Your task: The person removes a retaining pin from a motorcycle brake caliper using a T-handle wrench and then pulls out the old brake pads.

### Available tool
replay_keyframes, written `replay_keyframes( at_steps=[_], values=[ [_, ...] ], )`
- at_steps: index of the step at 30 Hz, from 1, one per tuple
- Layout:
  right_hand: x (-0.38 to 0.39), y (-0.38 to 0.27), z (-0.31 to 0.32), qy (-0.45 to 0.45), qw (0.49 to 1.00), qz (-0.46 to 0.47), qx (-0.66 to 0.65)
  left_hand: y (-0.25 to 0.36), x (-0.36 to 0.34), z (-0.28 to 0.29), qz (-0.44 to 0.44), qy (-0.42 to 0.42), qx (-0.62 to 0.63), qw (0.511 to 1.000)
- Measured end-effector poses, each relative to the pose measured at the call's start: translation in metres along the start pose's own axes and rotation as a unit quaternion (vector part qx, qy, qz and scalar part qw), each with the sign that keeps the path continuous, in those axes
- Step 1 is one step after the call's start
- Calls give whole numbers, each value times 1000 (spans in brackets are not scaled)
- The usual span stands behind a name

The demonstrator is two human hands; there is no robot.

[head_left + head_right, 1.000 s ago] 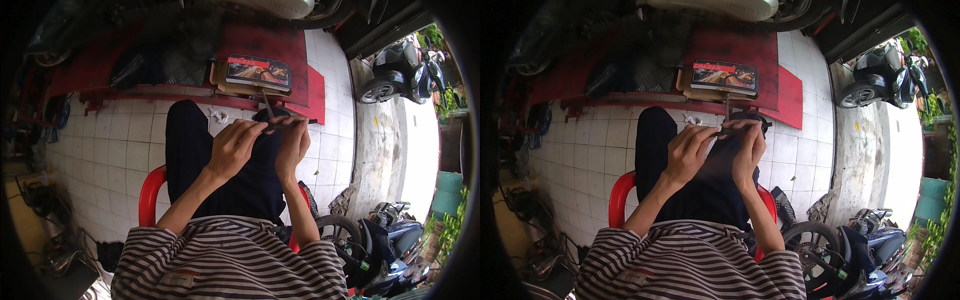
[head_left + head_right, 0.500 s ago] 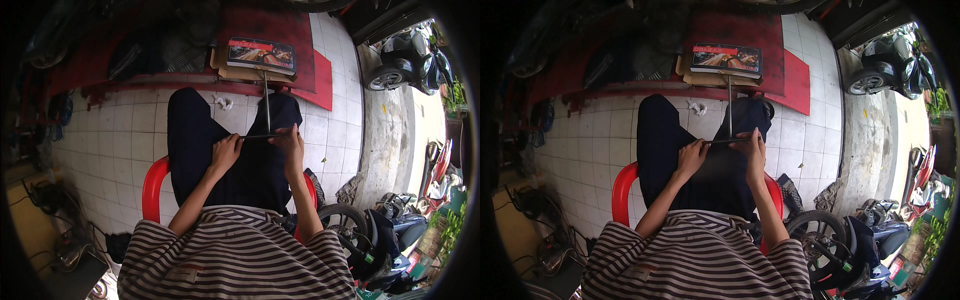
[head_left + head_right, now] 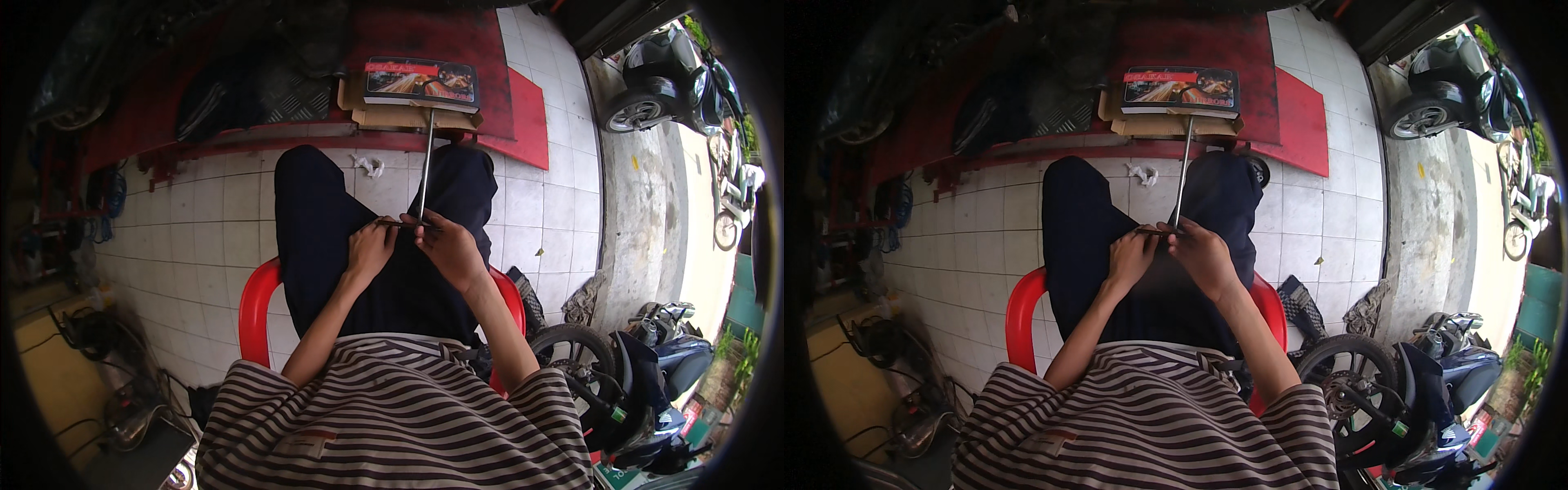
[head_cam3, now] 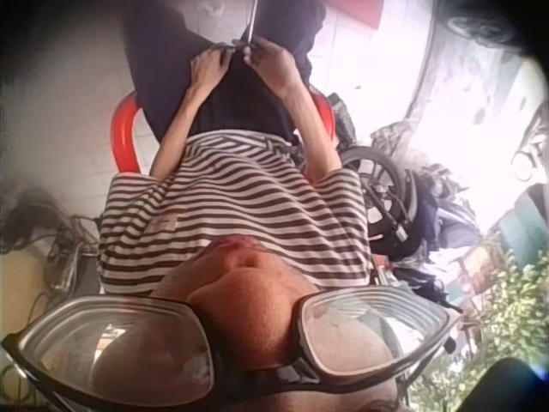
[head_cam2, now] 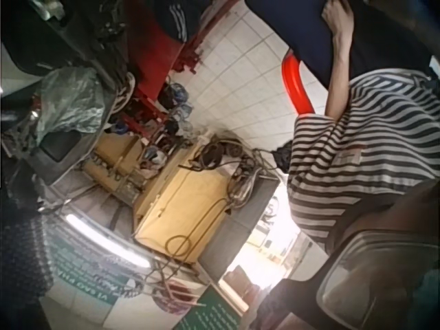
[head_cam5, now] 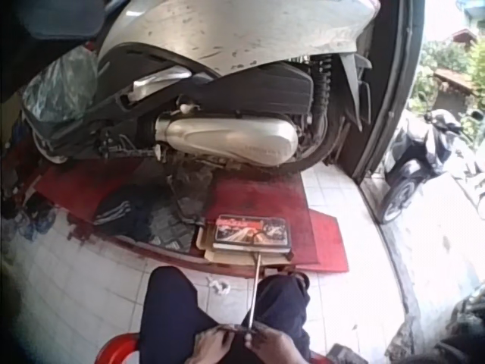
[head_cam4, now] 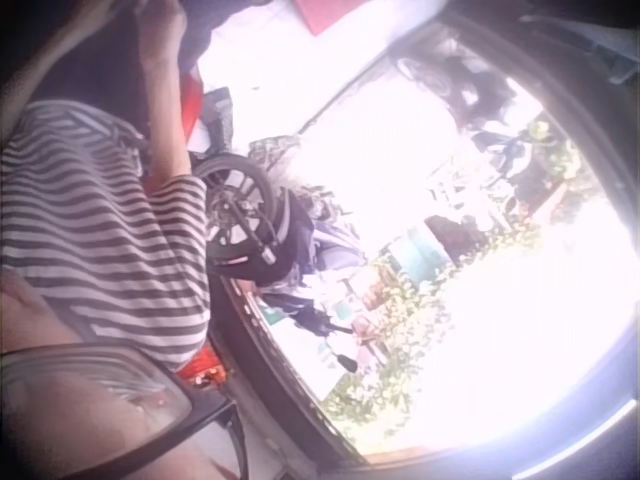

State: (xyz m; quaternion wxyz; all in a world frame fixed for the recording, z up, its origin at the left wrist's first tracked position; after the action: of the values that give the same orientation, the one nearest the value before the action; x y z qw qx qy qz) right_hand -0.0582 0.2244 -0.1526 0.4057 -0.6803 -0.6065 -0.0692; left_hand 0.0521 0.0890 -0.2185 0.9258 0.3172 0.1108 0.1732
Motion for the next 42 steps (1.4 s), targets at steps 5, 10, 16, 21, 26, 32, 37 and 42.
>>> replay_keyframes(
  at_steps=[5,10,16,21,26,32,37,42],
  values=[
    [-5,-5,9,20,977,59,203,5,-1,1,-14,-5,-8,1000],
    [4,-9,-4,69,998,-2,-1,6,-2,3,-13,2,-1,1000],
    [14,-20,-11,115,981,66,142,8,-2,4,-9,1,-1,1000],
    [19,-27,-12,122,972,100,176,7,-3,4,-10,0,9,1000],
    [21,-35,-7,134,965,98,203,6,-3,2,-5,5,11,1000],
    [21,-37,-5,133,950,120,254,5,-3,0,-2,7,12,1000],
    [17,-30,-8,86,959,125,241,10,-5,5,-15,10,3,1000],
    [16,-32,-6,76,949,156,264,12,-5,7,-18,5,0,1000]
  ],
)
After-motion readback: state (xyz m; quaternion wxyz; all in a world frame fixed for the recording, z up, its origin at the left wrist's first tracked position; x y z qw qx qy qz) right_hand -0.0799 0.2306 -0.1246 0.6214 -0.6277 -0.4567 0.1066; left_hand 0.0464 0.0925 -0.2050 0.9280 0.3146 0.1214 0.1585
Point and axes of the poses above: each hand's wrist, its own x-axis away from the middle knuckle, its own z-axis out of the back of the hand, y = z × x, the point moved 3 cm from there along -x, towards the middle knuckle, and after that the axes turned 11 degrees about -z, right-handed, at the moved point
